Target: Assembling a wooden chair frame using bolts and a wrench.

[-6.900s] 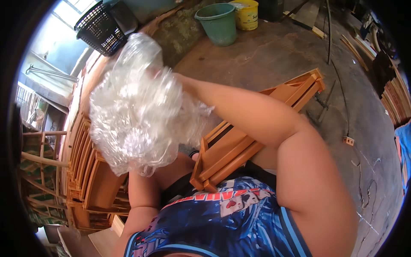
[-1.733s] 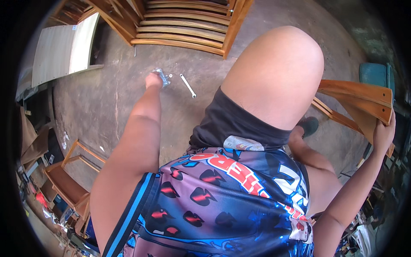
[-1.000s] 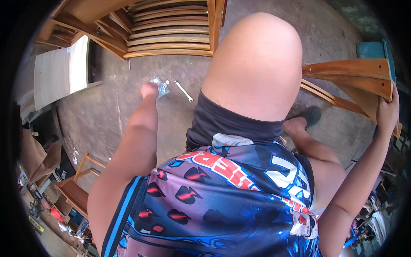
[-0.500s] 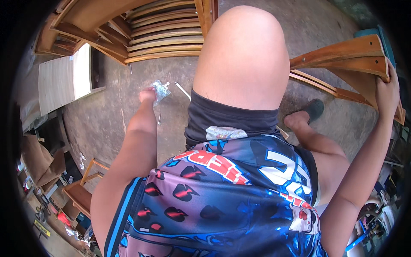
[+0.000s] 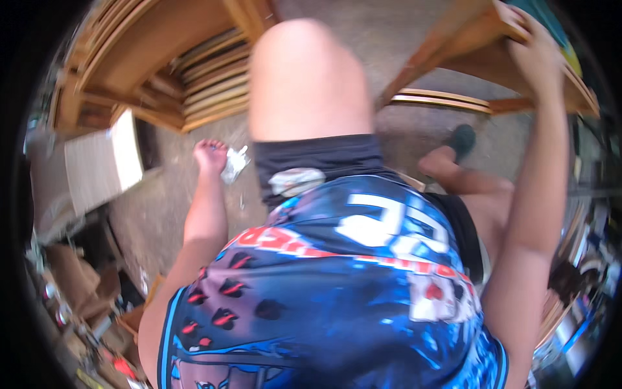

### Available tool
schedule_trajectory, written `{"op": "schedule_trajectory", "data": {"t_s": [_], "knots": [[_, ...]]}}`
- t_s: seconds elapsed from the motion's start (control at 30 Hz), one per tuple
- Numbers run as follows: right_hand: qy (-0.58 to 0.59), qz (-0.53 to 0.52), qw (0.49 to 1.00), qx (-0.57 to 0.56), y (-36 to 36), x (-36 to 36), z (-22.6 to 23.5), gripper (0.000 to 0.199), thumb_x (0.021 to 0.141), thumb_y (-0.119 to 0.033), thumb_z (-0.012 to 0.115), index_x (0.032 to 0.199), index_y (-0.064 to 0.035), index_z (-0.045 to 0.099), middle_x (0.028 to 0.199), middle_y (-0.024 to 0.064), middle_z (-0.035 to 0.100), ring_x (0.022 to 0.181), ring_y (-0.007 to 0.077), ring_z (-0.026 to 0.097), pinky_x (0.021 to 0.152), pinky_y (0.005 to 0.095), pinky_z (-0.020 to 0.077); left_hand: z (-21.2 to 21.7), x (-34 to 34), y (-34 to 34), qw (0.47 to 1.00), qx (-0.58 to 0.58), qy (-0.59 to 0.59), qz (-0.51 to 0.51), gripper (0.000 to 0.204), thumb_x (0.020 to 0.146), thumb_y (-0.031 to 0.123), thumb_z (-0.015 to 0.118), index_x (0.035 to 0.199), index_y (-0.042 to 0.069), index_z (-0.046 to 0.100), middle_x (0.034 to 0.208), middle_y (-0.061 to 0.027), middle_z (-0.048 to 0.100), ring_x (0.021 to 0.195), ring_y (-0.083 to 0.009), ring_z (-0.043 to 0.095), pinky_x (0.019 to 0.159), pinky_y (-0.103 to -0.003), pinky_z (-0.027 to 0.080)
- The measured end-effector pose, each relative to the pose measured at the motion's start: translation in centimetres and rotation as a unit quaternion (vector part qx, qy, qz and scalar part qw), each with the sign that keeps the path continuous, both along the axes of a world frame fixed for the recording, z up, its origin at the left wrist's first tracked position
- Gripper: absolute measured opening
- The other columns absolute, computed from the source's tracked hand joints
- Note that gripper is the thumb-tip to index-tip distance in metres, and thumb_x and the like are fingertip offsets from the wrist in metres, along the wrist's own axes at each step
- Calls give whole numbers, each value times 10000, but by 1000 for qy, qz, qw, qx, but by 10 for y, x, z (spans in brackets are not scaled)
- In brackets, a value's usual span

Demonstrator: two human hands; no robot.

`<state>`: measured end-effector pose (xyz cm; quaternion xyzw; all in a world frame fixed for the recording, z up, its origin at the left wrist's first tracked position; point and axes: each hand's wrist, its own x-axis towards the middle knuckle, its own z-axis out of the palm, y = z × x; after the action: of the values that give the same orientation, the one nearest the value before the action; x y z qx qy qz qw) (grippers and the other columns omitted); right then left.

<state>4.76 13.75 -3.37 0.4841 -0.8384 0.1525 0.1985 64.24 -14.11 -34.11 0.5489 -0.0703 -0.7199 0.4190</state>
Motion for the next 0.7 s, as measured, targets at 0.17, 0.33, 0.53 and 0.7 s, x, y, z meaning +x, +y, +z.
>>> {"op": "schedule_trajectory", "data": {"t_s": [0.17, 0.33, 0.53, 0.7], "knots": [[58, -13, 994, -89, 11, 28, 8, 333, 676, -152, 715, 1008, -124, 704, 999, 135, 692, 1000, 340, 639, 895, 447, 486, 170, -110, 12, 962, -215, 45, -160, 286, 916, 286, 530, 701, 167, 383, 599, 35, 272, 525, -113, 257, 492, -279, 241], [37, -4, 993, -110, 26, 28, 7, 377, 649, -104, 673, 1024, -115, 701, 1025, 127, 677, 1042, 333, 607, 941, 445, 448, 300, -223, 70, 825, -410, 127, -367, 164, 988, 231, 510, 963, 91, 592, 614, 60, 350, 508, -64, 282, 472, -228, 255], [19, -97, 994, -37, 28, 39, 18, 326, 742, -144, 635, 1065, -155, 677, 1068, 96, 655, 1109, 278, 575, 983, 463, 383, 282, -388, 149, 525, -586, -294, -542, 916, 702, 522, 820, 1380, 0, 492, 906, -46, 659, 726, -195, 622, 698, -291, 509], [14, -134, 991, -20, 28, 35, 19, 339, 742, -162, 640, 1079, -155, 668, 1056, 94, 653, 1106, 271, 578, 995, 468, 372, 232, -447, 176, 555, -589, -309, -500, 507, 724, 416, 812, 1015, 17, 698, 987, -129, 734, 916, -230, 704, 852, -343, 514]]}}
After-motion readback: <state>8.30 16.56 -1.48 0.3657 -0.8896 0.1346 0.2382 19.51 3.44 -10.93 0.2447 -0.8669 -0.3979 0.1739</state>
